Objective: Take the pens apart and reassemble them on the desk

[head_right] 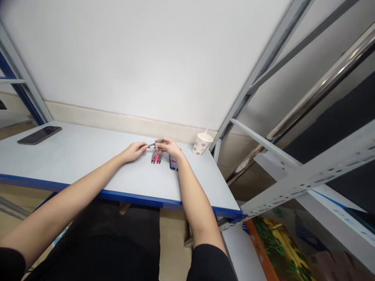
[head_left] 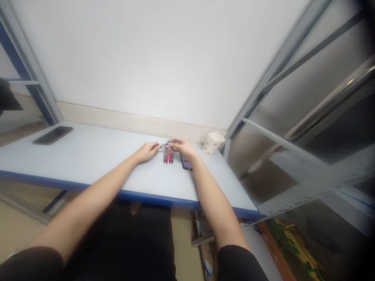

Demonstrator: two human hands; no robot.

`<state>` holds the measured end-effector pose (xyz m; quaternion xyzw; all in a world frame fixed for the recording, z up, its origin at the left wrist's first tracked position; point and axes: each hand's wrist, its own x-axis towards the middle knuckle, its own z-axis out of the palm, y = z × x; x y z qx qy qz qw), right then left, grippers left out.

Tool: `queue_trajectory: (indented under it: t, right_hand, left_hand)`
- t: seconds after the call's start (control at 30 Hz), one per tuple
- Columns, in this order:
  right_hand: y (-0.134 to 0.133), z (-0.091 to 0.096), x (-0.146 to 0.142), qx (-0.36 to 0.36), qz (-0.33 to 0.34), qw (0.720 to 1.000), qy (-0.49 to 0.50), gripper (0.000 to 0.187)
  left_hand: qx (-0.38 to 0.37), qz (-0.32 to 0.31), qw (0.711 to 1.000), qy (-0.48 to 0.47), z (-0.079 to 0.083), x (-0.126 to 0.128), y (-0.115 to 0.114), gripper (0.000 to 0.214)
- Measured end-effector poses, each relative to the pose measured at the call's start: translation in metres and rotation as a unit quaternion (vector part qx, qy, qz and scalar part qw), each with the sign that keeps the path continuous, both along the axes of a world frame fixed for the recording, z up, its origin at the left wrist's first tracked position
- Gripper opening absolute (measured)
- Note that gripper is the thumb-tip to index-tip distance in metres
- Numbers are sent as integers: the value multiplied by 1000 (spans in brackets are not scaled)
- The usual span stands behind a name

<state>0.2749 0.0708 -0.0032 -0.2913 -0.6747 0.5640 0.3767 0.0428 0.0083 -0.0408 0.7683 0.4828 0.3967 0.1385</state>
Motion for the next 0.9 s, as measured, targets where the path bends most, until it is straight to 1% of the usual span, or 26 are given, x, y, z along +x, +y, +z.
queue_trajectory:
  t: [0.07, 0.17, 0.27, 0.37, 0.5, 0.6, 0.67, 0.73, 0.8, 0.9]
  right_hand:
    - [-1, -1, 0, 2, 37, 999, -10, 41]
    - [-3, -1, -1, 22, 53, 998, -31, 36]
    - [-5, 0, -5, 53, 23, 995, -76, 29]
    - [-8, 4, -9, 74, -6, 988, -138, 38]
    - [-16, 13, -7, 94, 9, 980, -175, 59]
    - [-22, 18, -3, 77, 32, 980, -179, 66]
    - [-23, 18, -2, 54, 48, 984, -164, 64]
    - [-22, 16, -3, 36, 58, 988, -141, 56]
    - [-18, 12, -6, 34, 67, 991, -114, 46]
    - [-13, 6, -8, 56, 71, 992, -88, 38]
  left_hand:
    - [2, -8, 1000, 7, 1, 0, -1, 37]
    - [9, -13, 1000, 11, 3, -1, 0, 38]
    - [19, -10, 1000, 10, 4, -3, 1, 41]
    - [46, 12, 999, 20, 5, -6, 3, 41]
    - [56, 18, 998, 37, 7, -10, 3, 40]
    - [50, 16, 998, 29, 10, -9, 1, 40]
    - [49, 20, 998, 16, 11, -7, -1, 41]
    - [52, 37, 998, 9, 12, -6, -2, 42]
    - [55, 51, 997, 20, 14, -5, -2, 44]
    - [37, 23, 997, 64, 15, -5, -3, 46]
